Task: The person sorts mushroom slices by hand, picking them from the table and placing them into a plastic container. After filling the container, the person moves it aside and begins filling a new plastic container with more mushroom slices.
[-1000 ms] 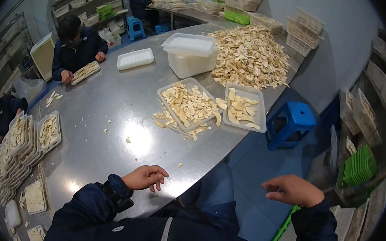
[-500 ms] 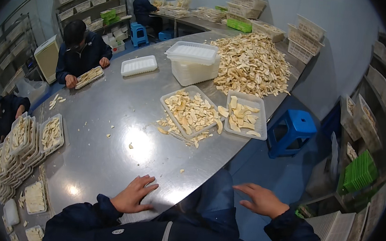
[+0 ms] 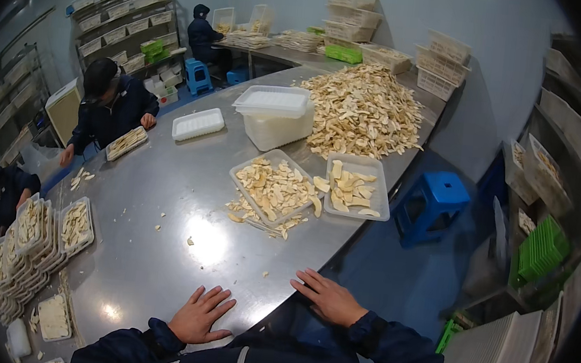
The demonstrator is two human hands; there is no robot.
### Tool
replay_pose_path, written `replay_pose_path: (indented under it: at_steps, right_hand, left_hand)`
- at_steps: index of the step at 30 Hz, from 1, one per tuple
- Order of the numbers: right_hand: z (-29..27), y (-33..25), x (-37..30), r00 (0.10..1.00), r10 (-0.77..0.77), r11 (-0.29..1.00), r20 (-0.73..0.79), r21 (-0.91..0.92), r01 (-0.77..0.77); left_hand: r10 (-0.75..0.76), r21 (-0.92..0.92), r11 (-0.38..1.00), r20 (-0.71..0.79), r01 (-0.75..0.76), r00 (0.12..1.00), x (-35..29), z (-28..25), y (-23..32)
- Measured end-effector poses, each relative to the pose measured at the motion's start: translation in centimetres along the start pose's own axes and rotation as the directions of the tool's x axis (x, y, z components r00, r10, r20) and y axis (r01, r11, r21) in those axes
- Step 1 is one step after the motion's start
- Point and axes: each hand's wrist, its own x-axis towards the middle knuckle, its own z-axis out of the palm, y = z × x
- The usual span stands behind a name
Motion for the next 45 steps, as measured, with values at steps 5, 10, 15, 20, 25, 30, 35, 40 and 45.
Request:
replay_pose_path:
  at_steps: [5, 10, 15, 20, 25, 30, 35, 40, 45]
  right_hand:
    - [0.8, 0.5, 0.6, 1.0, -0.018, 1.0, -0.014, 0.012, 0.018]
    - [0.6, 0.5, 0.9, 1.0, -0.025, 0.999, -0.012, -0.029, 0.024]
    - [1.1, 0.9, 0.6, 0.998, -0.062, 0.998, -0.01, -0.034, 0.062]
    - [0.1, 0.3, 1.6, 0.997, -0.043, 0.998, 0.058, -0.047, 0.046]
    - [0.4, 0.6, 0.7, 0.997, -0.068, 0.996, 0.035, -0.056, 0.07]
    - [0.2, 0.7, 1.2, 0.994, -0.046, 0.997, 0.098, -0.055, 0.052]
    - [-0.1, 0.0, 0.7, 0.997, -0.002, 0.997, 0.083, -0.075, 0.008]
    - [0.0, 0.3, 1.3, 0.997, -0.016, 0.996, 0.08, -0.088, 0.023]
    - [0.3, 0.0, 1.3, 0.998, -0.018, 0.997, 0.067, -0.074, 0.023]
  left_hand:
    - [-0.002, 0.003, 1.0, -0.009, 0.002, 1.0, 0.4, -0.1, 0.2]
    - [0.001, 0.005, 1.0, -0.032, 0.0, 1.0, 0.5, 0.0, 0.0]
    - [0.014, -0.007, 1.0, -0.016, -0.014, 1.0, 0.3, 0.2, -0.2]
    - [-0.001, 0.004, 1.0, 0.008, 0.001, 1.0, -0.4, 0.8, -0.5]
    - [0.021, -0.155, 0.988, -0.039, -0.026, 0.999, -1.6, 1.1, -0.4]
    - [-0.192, -0.505, 0.859, -0.166, 0.083, 0.967, -7.3, 1.1, 3.4]
    - [-0.458, -0.607, 0.751, -0.198, 0.259, 0.867, -10.8, 2.4, 7.5]
    - [-0.371, -0.552, 0.809, -0.208, 0.204, 0.905, -10.9, 2.7, 7.2]
    - [-0.31, -0.504, 0.848, -0.222, 0.163, 0.925, -11.2, 3.2, 6.3]
